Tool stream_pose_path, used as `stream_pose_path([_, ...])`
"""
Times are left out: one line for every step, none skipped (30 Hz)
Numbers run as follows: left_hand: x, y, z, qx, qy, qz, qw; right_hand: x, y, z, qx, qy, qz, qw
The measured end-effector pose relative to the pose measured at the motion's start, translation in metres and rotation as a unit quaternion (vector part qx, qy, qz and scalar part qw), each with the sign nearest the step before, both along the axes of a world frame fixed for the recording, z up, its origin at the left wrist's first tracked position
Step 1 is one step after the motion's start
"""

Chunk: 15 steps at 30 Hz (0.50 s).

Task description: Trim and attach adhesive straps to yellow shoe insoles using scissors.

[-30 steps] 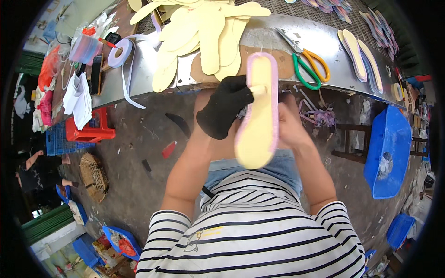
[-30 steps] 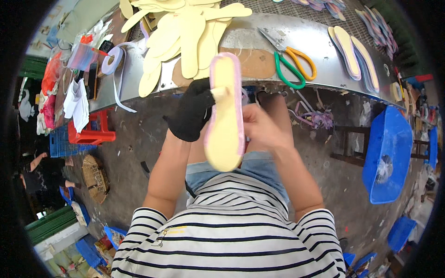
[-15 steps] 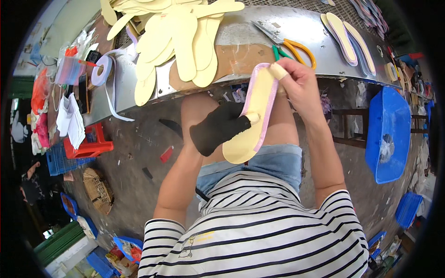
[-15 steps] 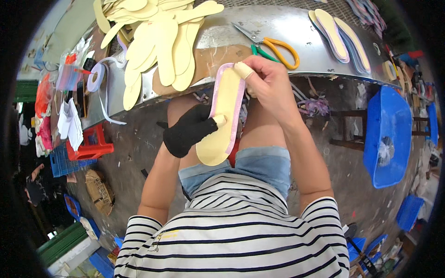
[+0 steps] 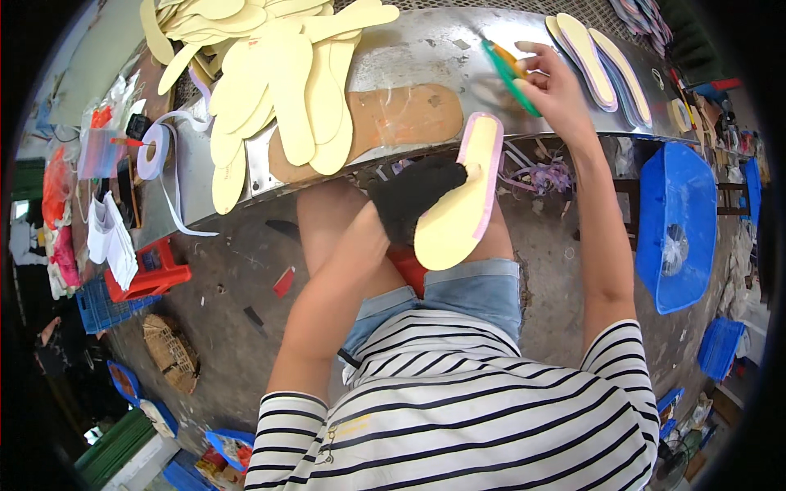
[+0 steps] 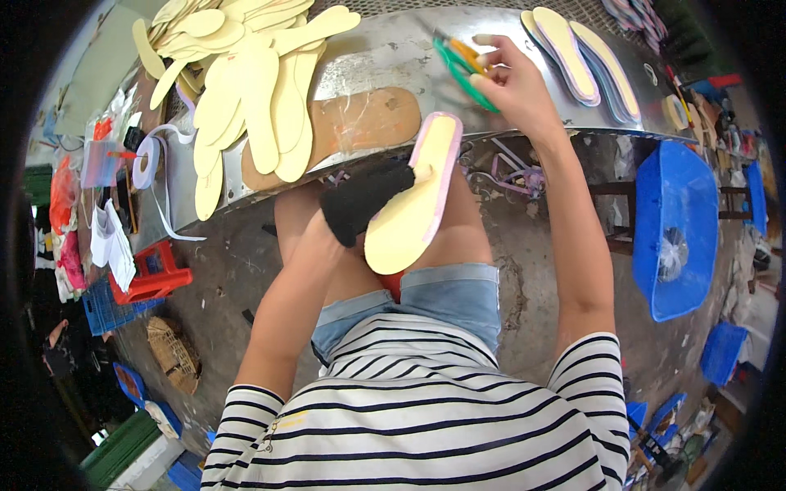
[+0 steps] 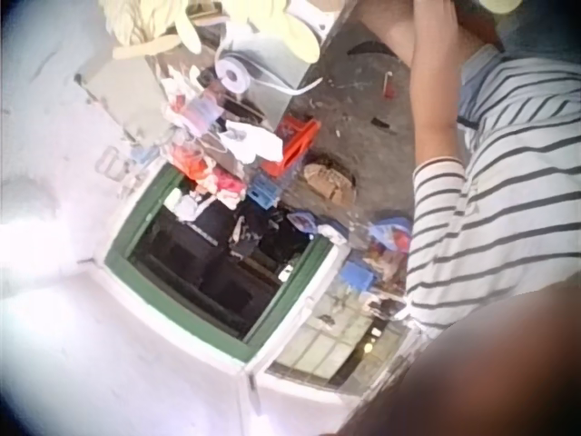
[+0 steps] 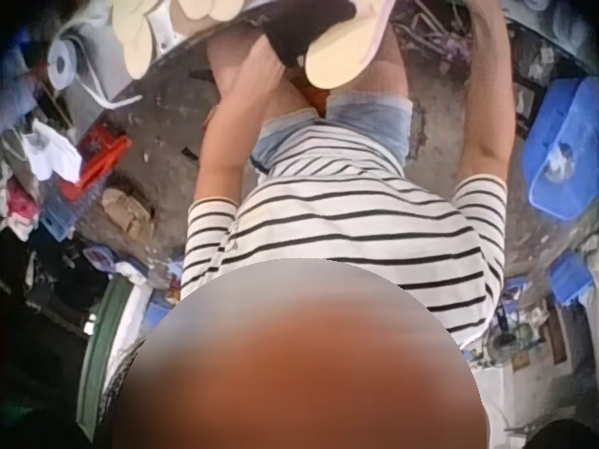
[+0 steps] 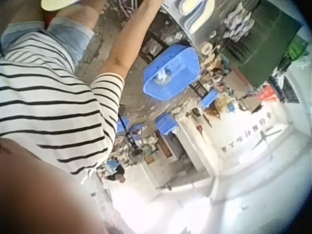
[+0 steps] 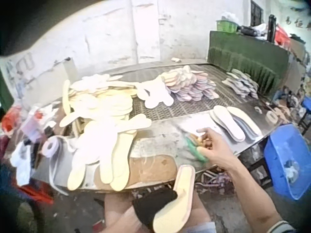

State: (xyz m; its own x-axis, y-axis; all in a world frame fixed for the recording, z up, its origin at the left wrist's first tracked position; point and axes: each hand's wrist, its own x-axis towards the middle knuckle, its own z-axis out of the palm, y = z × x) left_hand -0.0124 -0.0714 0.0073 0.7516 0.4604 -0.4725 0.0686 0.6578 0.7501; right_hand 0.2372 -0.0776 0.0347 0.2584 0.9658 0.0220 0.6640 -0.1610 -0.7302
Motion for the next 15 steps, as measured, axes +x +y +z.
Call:
stream_pose_path([0.008, 0.002, 0.001, -0.009, -0.003, -0.012, 1.000, 0.002, -0.003, -0.005, 0.117, 0.131, 0.010, 0.984])
stream_pose_path([0.015, 0.005, 0.001, -0.018, -0.005, -0.024, 1.000, 0.004, -0.007, -0.007, 0.231, 0.258, 0.020, 0.938])
stream_pose_path([0.019, 0.008, -0.003, 0.003, 0.014, -0.039, 0.999, -0.006, -0.010, 0.005, 0.227, 0.386, -0.042, 0.893])
stream_pose_path([0.021, 0.010, -0.006, 0.000, 0.014, -0.041, 0.999, -0.003, -0.010, 0.009, 0.225, 0.386, -0.044, 0.894])
stream_pose_path([0.022, 0.012, -0.008, 0.021, 0.024, -0.055, 0.998, 0.001, -0.009, 0.011, 0.209, 0.475, -0.018, 0.855])
stream_pose_path([0.024, 0.014, -0.006, 0.042, 0.033, -0.072, 0.996, 0.005, -0.009, 0.012, 0.192, 0.557, 0.008, 0.808])
stream_pose_path([0.024, 0.014, -0.005, 0.040, 0.033, -0.074, 0.996, 0.005, -0.006, 0.012, 0.164, 0.490, -0.016, 0.856])
stream_pose_path([0.025, 0.014, -0.005, 0.010, 0.027, -0.061, 0.998, 0.001, -0.008, 0.013, 0.163, 0.489, -0.019, 0.856])
stream_pose_path([0.025, 0.014, -0.004, -0.019, 0.022, -0.044, 0.999, -0.008, -0.010, 0.017, 0.185, 0.403, -0.032, 0.896])
stream_pose_path([0.025, 0.015, -0.004, -0.021, 0.023, -0.042, 0.999, -0.020, -0.012, 0.021, 0.205, 0.314, -0.044, 0.926])
stream_pose_path([0.025, 0.016, -0.005, -0.007, 0.020, -0.049, 0.999, -0.039, -0.011, 0.026, 0.269, 0.279, -0.039, 0.921])
stream_pose_path([0.026, 0.016, -0.003, 0.007, 0.016, -0.060, 0.998, -0.040, -0.010, 0.021, 0.269, 0.278, -0.042, 0.921])
stream_pose_path([0.026, 0.015, -0.001, 0.006, 0.016, -0.063, 0.998, -0.040, -0.008, 0.010, 0.254, 0.214, -0.006, 0.943])
stream_pose_path([0.025, 0.014, 0.004, -0.003, 0.004, -0.069, 0.998, -0.038, -0.005, 0.004, 0.237, 0.148, 0.029, 0.960])
stream_pose_path([0.023, 0.014, 0.006, -0.011, -0.008, -0.072, 0.997, -0.036, -0.004, 0.007, 0.227, 0.137, 0.019, 0.964])
